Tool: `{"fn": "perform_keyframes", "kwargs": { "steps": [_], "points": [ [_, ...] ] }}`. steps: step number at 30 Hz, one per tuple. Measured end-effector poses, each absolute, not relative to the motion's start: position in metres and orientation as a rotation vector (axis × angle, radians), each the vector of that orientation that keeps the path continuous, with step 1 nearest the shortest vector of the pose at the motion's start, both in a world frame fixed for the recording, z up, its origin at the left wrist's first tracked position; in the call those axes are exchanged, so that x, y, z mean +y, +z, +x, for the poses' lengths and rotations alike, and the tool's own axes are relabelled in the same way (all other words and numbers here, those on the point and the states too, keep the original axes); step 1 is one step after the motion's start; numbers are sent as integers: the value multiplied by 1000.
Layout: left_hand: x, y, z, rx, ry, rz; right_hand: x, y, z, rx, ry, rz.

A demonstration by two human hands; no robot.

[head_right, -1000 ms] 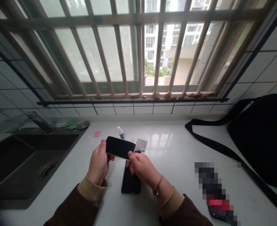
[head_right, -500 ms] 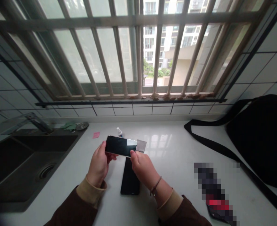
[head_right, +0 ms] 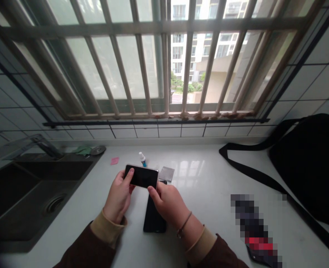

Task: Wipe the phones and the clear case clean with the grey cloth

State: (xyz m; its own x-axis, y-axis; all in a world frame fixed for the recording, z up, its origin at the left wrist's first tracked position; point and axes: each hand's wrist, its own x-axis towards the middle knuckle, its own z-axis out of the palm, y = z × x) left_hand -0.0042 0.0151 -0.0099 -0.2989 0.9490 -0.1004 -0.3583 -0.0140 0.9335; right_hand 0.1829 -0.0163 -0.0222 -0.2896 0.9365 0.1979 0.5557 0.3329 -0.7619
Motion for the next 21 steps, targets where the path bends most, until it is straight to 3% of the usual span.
{"fn": "perform_keyframes", "kwargs": {
  "steps": [5,13,21],
  "points": [
    [13,-6,-2,1089,1556,658,-17,-22,182,-2015,717,-1311],
    [7,2,2,984,1405,632,-14,-35,184,-2179,253,-1366],
    [6,4,-1,1019,1460,590,-15,-33,181,-2191,398,-1366]
  ]
}}
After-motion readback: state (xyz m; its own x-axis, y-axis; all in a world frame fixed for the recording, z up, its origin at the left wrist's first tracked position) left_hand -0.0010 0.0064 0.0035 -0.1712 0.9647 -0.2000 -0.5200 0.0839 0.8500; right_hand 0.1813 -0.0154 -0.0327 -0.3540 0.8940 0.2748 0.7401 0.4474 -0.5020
